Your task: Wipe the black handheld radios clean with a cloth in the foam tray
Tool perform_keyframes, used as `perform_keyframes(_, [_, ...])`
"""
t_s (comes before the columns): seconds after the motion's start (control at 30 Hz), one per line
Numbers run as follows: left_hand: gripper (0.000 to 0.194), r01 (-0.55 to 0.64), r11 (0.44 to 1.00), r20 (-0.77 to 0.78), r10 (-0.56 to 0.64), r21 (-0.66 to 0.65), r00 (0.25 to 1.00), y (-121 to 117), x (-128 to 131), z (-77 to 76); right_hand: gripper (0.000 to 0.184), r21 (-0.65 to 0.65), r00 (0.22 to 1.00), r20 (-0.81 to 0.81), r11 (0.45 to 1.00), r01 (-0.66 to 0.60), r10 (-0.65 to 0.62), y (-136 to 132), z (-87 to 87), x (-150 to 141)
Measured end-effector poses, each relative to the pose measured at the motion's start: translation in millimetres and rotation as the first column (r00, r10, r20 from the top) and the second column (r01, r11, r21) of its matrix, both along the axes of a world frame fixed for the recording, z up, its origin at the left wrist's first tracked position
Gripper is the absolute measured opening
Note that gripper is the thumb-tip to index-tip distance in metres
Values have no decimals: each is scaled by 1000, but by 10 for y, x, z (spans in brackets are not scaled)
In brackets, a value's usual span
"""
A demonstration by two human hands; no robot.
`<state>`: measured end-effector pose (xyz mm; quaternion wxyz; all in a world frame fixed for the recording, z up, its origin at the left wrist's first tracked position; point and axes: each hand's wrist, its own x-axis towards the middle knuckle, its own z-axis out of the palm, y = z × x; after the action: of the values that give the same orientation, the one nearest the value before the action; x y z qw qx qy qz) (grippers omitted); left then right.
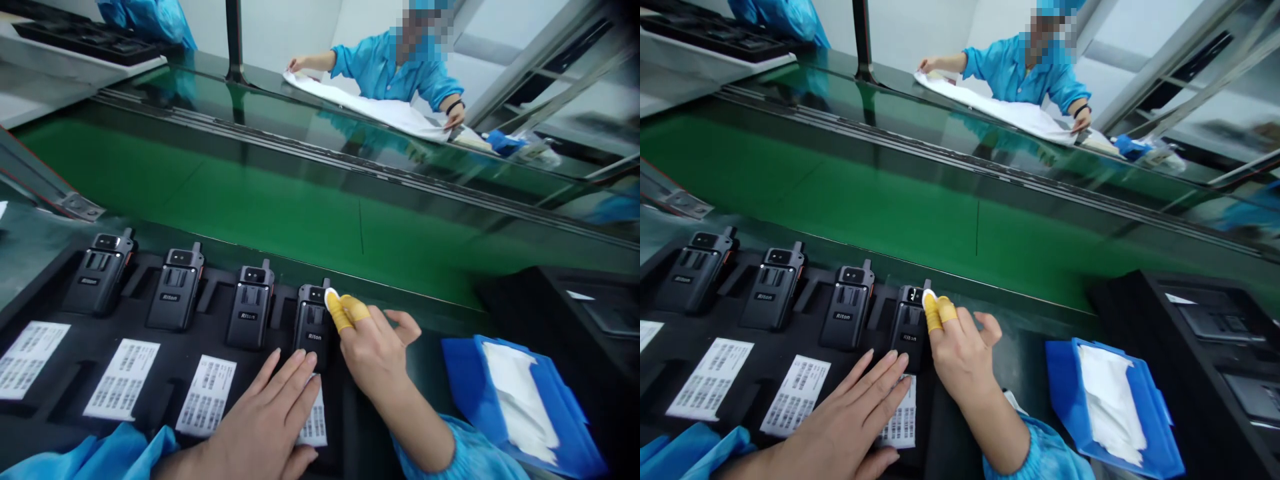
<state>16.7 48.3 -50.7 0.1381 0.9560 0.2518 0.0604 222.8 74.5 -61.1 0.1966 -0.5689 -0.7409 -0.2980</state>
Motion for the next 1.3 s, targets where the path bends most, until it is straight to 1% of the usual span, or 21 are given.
perform_keyframes(0.07, [57, 13, 1000, -18, -13, 8, 1000, 8, 6, 17, 32, -33, 997, -3, 997, 72, -72, 6, -16, 73])
perform_keyframes(0.13, [56, 15, 1000, -34, -14, 23, 999, 13, 12, 26, 30, -38, 993, -24, 993, 116, -117, 25, -7, 100])
perform_keyframes(0.2, [56, 12, 999, -39, -11, 33, 999, 16, 15, 23, 28, -18, 993, -44, 994, 112, -113, 67, 25, 53])
perform_keyframes(0.27, [56, 8, 999, -32, -7, 35, 999, 16, 11, 13, 29, -6, 996, -46, 997, 82, -82, 128, 62, -39])
perform_keyframes(0.37, [57, -1, 999, -19, 1, 32, 1000, 12, 1, 6, 30, -25, 997, -35, 998, 63, -64, 189, 82, -122])
perform_keyframes(0.47, [55, 0, 999, -13, 0, 48, 1000, 1, 0, 12, 30, -62, 991, -39, 990, 129, -131, 121, 47, -55])
perform_keyframes(0.57, [52, -13, 999, 25, 12, 46, 1000, -10, 5, 4, 30, -92, 979, -76, 979, 183, -190, -81, 9, 39])
perform_keyframes(0.63, [52, -26, 999, 50, 24, 31, 998, -18, 7, -16, 28, -89, 981, -104, 984, 155, -164, -239, 3, 19])
perform_keyframes(0.73, [53, -33, 999, 50, 32, 16, 998, -33, 9, -54, 26, -106, 993, -115, 994, 10, -23, -401, 12, -150])
perform_keyframes(0.8, [56, -34, 999, 51, 32, 22, 998, -41, 11, -66, 28, -117, 992, -110, 990, -81, 68, -429, 18, -282])
perform_keyframes(0.87, [54, -30, 999, 66, 27, 45, 997, -44, 13, -62, 28, -108, 989, -102, 987, -117, 106, -415, 18, -363])
perform_keyframes(0.93, [46, -21, 996, 83, 14, 81, 996, -44, 14, -49, 28, -109, 991, -92, 988, -107, 97, -403, 10, -374])
perform_keyframes(1.0, [39, -17, 992, 92, 5, 122, 996, -41, 14, -40, 27, -117, 995, -77, 991, -71, 63, -418, -5, -334])
perform_keyframes(1.13, [37, -14, 985, 91, -2, 173, 996, -42, 14, -48, 33, -106, 998, -58, 994, 11, -17, -483, -29, -277])
perform_keyframes(1.3, [40, -17, 984, 97, 0, 175, 995, -63, 14, -62, 27, -79, 998, -59, 996, -33, 29, -438, -16, -392])
